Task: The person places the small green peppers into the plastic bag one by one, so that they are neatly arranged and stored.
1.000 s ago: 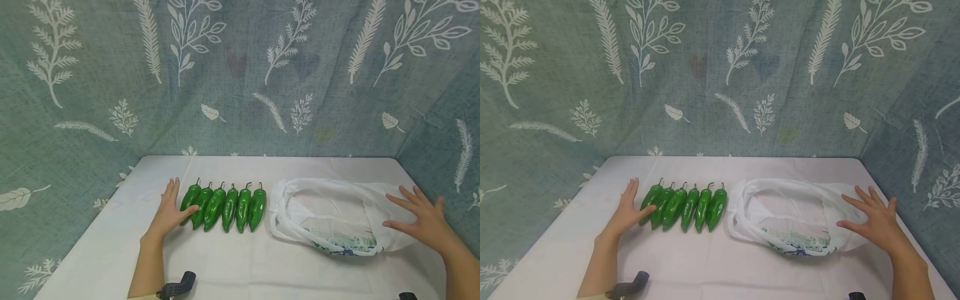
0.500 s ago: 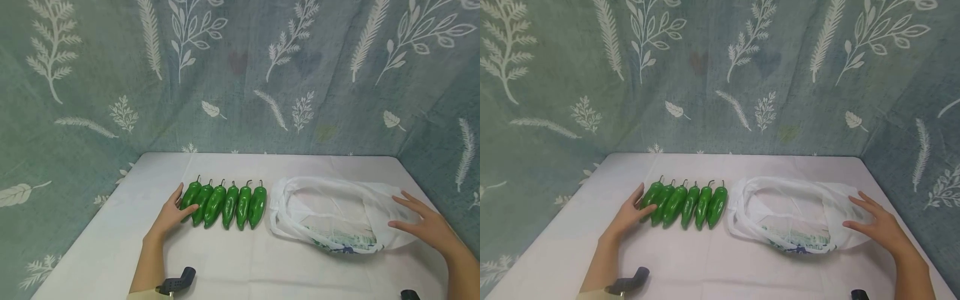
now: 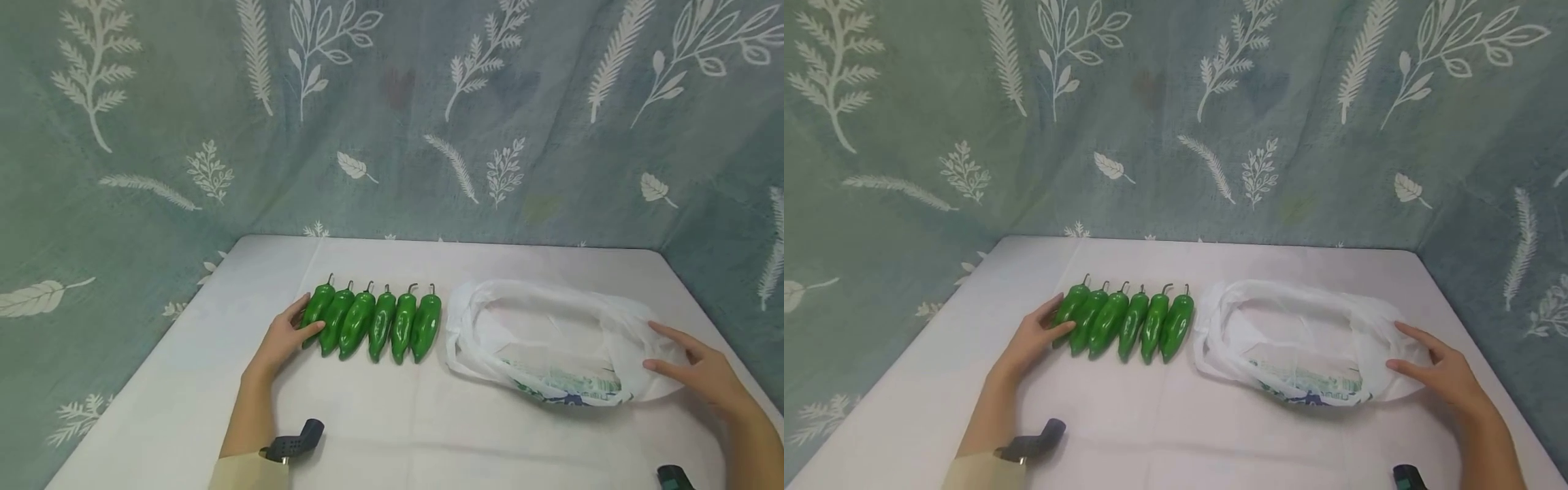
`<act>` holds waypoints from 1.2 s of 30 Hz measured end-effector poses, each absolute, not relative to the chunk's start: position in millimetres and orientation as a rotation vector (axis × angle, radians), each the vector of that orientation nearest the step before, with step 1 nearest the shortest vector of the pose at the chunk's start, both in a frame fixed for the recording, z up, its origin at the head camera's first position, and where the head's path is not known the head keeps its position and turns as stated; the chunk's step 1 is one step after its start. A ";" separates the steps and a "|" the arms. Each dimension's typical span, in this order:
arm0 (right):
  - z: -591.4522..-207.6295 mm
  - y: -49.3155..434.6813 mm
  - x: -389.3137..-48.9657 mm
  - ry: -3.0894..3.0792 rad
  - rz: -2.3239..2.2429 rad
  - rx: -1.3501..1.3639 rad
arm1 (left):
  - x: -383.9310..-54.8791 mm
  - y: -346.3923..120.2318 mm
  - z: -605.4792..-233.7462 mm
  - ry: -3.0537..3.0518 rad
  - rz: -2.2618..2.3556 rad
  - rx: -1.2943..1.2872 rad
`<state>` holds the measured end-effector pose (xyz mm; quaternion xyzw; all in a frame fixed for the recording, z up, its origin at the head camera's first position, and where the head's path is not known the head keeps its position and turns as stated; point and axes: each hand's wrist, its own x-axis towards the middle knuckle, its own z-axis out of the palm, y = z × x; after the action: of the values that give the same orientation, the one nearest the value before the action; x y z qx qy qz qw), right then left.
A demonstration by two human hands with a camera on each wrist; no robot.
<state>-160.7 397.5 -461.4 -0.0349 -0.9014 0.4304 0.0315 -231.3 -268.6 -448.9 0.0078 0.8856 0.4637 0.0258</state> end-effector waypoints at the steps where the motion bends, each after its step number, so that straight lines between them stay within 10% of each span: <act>1: -463.1 400.3 -160.3 -2.766 1.330 -0.129 | -235.0 -265.8 -447.0 2.732 1.447 0.044; 36: -481.4 397.2 -153.3 -2.677 1.501 -0.102 | -230.2 -269.2 -444.8 2.831 1.525 -0.305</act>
<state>-153.3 397.2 -481.4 -0.0333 -0.8713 0.4884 0.0354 -230.2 -269.2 -444.8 -0.0943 0.8756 0.4716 -0.0443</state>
